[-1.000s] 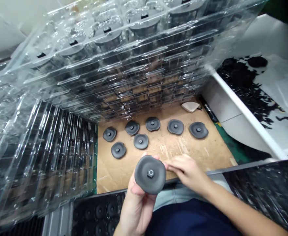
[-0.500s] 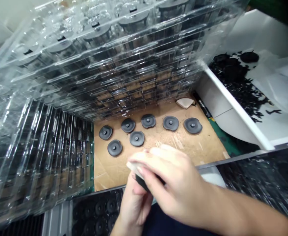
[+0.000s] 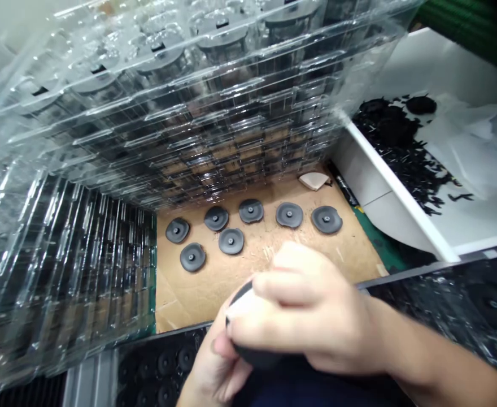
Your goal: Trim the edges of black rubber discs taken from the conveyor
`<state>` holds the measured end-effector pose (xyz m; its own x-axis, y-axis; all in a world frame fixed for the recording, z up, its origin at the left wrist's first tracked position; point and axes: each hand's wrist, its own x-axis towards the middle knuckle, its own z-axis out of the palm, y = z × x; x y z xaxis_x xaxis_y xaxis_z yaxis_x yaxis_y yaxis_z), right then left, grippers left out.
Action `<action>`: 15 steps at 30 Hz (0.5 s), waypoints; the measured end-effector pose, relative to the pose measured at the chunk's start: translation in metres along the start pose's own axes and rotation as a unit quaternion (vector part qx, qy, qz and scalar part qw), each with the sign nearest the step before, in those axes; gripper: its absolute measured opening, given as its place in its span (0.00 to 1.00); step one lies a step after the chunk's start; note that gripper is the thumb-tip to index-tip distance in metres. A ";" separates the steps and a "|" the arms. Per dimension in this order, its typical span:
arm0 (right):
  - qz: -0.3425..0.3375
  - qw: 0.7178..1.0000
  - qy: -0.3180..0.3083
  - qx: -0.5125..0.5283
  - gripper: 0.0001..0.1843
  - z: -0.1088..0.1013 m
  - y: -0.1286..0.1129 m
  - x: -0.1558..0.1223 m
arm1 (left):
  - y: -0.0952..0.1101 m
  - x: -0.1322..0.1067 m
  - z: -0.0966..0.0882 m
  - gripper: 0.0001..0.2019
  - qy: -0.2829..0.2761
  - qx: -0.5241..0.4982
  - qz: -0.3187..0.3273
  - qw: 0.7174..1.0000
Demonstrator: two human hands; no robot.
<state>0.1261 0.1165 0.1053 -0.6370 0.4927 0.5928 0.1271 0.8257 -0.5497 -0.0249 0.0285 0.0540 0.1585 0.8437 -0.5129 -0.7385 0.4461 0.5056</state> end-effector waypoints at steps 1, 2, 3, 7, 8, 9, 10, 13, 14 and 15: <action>0.002 1.000 -0.005 0.014 0.19 0.001 0.009 0.001 | 0.001 0.000 0.001 0.20 -0.026 -0.012 0.003 1.000; 0.029 0.999 -0.003 0.017 0.17 0.002 0.017 -0.002 | 0.002 -0.001 0.002 0.23 -0.051 -0.025 0.000 0.998; 0.076 0.997 0.002 0.011 0.16 0.004 0.024 -0.007 | 0.004 -0.002 0.003 0.25 -0.071 -0.037 -0.009 0.997; 0.249 0.969 0.005 0.006 0.14 0.020 0.040 -0.055 | 0.012 -0.005 0.003 0.26 -0.101 -0.077 -0.042 0.991; 0.270 0.963 -0.013 0.004 0.14 0.027 0.042 -0.069 | 0.013 -0.005 0.003 0.26 -0.102 -0.081 -0.046 0.990; 0.278 0.960 -0.031 -0.001 0.14 0.034 0.043 -0.083 | 0.015 -0.004 0.004 0.25 -0.099 -0.083 -0.050 0.990; 0.279 0.959 -0.049 -0.003 0.14 0.041 0.044 -0.095 | 0.015 -0.003 0.004 0.25 -0.093 -0.083 -0.054 0.991; 0.279 0.958 -0.065 0.001 0.12 0.050 0.048 -0.111 | 0.015 0.000 0.008 0.24 -0.076 -0.075 -0.062 0.992; 0.286 0.957 -0.056 -0.002 0.12 0.046 0.048 -0.109 | 0.015 0.001 0.009 0.24 -0.076 -0.069 -0.063 0.993; 0.296 0.954 -0.039 -0.007 0.13 0.040 0.046 -0.103 | 0.014 0.002 0.010 0.23 -0.077 -0.063 -0.064 0.993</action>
<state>0.1674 0.0930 -0.0047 -0.5039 0.8532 0.1346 0.4928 0.4120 -0.7664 -0.0280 0.0391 0.0669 0.3475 0.8230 -0.4494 -0.7810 0.5193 0.3470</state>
